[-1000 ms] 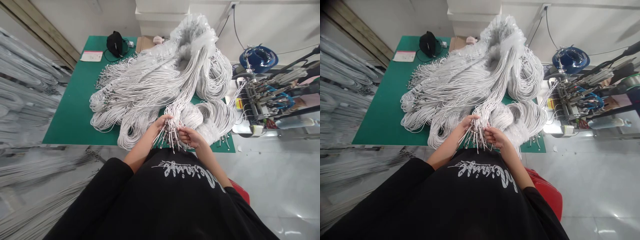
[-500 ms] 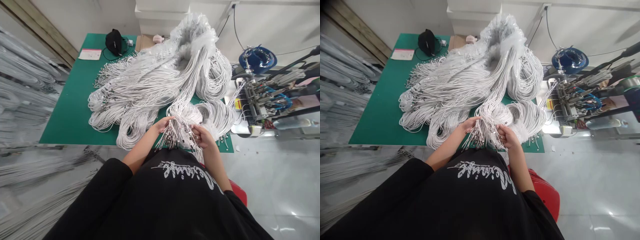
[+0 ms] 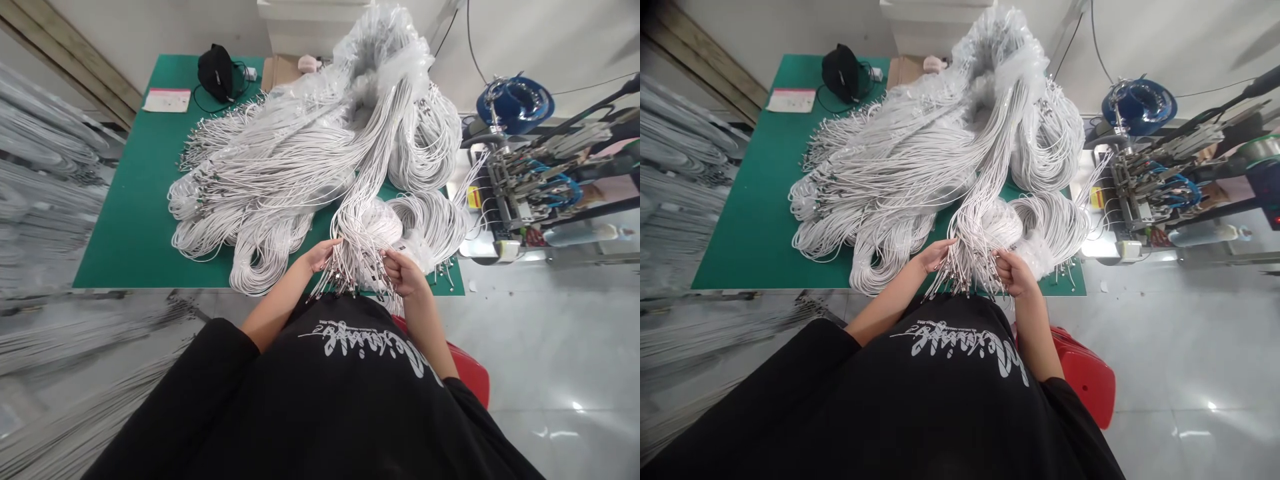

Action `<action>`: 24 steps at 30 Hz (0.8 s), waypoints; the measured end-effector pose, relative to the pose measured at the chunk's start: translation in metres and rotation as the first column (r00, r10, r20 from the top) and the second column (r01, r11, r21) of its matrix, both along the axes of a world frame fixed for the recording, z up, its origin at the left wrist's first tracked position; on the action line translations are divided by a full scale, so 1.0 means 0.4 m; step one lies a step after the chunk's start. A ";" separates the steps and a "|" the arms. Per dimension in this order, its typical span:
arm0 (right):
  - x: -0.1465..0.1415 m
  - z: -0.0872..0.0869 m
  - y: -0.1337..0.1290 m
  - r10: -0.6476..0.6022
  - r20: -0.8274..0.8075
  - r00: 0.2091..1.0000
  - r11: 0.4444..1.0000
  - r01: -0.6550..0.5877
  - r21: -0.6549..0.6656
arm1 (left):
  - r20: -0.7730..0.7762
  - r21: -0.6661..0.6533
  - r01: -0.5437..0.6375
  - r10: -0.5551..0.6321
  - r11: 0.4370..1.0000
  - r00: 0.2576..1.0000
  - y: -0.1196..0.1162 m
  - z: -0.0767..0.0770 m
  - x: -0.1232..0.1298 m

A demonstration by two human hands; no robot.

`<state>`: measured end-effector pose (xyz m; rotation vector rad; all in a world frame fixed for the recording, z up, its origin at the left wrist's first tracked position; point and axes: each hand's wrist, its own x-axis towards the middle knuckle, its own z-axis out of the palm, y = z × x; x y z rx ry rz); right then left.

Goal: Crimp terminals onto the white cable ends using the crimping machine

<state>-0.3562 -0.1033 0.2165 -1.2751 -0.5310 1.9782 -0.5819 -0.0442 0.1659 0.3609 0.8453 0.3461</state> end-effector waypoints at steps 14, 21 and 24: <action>0.003 -0.032 -0.011 0.006 0.002 1.000 1.000 -0.006 -0.026 | -0.016 0.000 -0.023 0.023 1.000 1.000 -0.033 -0.038 -0.027; 0.002 -0.040 -0.010 0.030 0.016 0.999 0.999 -0.030 0.009 | -0.086 0.011 -0.031 0.032 0.999 0.996 -0.028 -0.021 -0.043; -0.004 -0.035 -0.009 0.037 0.003 0.999 0.999 -0.037 0.014 | -0.099 0.044 -0.037 0.041 0.998 0.994 -0.022 -0.023 -0.055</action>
